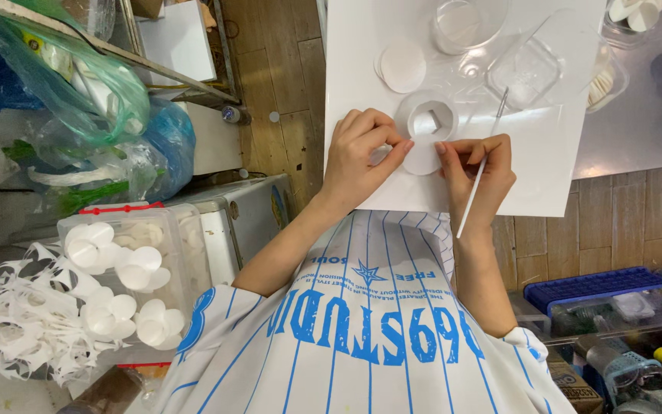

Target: The person repeatedly applies a clear liquid to small white circular discs using a thin brush. They dip the brush into a small container, apply the liquid to each disc, and place the discs into a clear plastic tray. The process is repeated for multiple discs throughout the clip.

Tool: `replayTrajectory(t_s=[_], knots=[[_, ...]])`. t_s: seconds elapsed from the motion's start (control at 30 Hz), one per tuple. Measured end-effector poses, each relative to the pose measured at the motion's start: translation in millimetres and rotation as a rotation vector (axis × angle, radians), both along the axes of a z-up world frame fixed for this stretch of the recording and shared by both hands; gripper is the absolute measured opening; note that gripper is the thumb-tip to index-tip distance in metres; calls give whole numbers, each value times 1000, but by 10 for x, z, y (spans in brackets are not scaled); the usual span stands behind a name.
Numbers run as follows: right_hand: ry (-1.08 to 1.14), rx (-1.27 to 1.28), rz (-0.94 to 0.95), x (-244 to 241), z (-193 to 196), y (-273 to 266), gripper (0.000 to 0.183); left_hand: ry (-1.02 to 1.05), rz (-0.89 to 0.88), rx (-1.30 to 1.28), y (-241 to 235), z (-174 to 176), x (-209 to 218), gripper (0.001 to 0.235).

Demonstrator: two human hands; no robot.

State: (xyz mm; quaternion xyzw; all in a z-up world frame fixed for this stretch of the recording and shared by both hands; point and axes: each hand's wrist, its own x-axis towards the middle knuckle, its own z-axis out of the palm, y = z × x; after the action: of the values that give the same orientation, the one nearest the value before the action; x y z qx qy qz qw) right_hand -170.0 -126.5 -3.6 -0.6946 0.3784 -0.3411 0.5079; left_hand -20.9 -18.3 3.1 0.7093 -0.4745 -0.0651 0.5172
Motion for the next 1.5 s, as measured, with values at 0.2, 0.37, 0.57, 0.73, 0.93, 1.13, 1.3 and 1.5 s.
replayTrajectory(t_s=[0.2,0.37,0.57,0.73,0.93,1.13,1.3,1.5], knots=[[6,-49,29,-1,-5,-11,39,39,19,18,-17,-36,-1,15],[10,-68,29,-16,-6,-11,39,33,29,37,-15,-34,-35,16],[19,-46,32,-25,1,11,40,52,29,41,3,-13,-44,14],[28,-51,40,-25,7,10,41,56,36,38,1,-4,-51,13],[32,-62,41,-21,-3,9,40,60,49,46,0,-8,-63,14],[137,-113,8,1,-7,4,39,39,52,57,-4,-12,-62,15],[115,-94,5,15,-6,11,41,29,56,55,-2,3,-60,16],[104,-91,3,25,-6,7,42,-41,70,26,-25,93,-42,14]])
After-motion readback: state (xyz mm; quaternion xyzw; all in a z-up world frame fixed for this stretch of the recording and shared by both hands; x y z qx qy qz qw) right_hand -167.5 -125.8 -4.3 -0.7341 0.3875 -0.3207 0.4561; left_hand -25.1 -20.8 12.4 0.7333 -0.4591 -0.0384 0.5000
